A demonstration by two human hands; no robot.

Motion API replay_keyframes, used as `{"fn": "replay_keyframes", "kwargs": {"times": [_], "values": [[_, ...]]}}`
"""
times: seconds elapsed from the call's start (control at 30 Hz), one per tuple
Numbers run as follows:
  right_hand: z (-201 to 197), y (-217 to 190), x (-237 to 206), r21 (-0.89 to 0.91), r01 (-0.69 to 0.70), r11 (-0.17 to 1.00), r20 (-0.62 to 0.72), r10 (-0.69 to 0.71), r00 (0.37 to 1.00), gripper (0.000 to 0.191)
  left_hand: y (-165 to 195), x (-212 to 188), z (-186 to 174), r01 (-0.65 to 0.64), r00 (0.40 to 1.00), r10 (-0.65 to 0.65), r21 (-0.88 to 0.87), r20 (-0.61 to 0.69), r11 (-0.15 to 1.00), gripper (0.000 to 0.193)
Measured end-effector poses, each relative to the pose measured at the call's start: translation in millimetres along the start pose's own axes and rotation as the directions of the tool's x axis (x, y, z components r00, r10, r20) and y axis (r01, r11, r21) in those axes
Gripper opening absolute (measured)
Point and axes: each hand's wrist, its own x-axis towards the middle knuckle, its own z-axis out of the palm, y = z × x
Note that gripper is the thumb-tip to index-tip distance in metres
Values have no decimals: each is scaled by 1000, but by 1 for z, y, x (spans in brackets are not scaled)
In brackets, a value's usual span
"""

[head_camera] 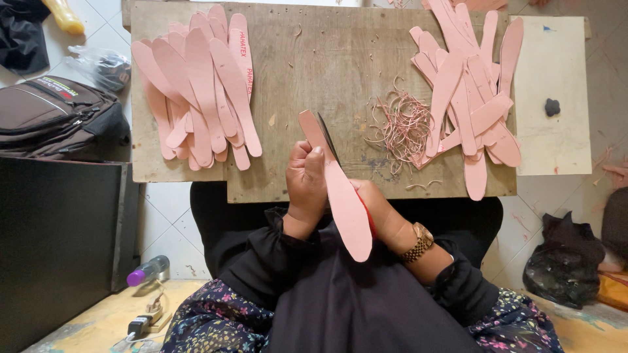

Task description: The person sits with a board on their lap and uses red-handled scissors to trim excess material from the edges of pink insole blanks, one at a time, placing trimmed blanks onto piles on the board and letting trimmings accumulate as scraps.

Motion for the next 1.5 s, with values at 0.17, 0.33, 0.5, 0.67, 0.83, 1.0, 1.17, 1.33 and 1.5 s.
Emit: {"fn": "replay_keyframes", "kwargs": {"times": [0.17,0.33,0.5,0.67,0.83,1.0,1.17,1.33,1.5], "values": [[-5,-5,5,33,-15,999,27,15,1000,19,0,0,-1,58,996,-62,51,68,997,12],[-7,0,9,157,-90,984,21,88,996,22,-3,-1,-1,58,996,-64,83,66,995,14],[-7,8,12,264,-110,958,3,113,994,19,-9,1,-1,64,997,-69,95,42,993,14],[-7,9,11,137,-50,989,9,49,999,17,-18,3,-6,84,996,-85,52,25,995,15],[-4,4,12,51,40,998,-43,-38,998,18,-27,4,-5,99,995,-100,34,28,995,13],[-12,3,17,-114,119,986,-104,-131,986,19,-16,5,-5,110,991,-114,66,68,992,15],[-26,11,29,-108,303,947,-181,-319,931,14,2,7,-3,6,990,-15,71,137,997,15],[-32,-1,18,459,156,875,49,-200,979,39,17,10,-6,-60,985,39,123,171,991,16],[-9,-38,-8,-46,199,979,-107,-203,973,14,29,19,-6,-51,979,27,116,200,992,16]]}}
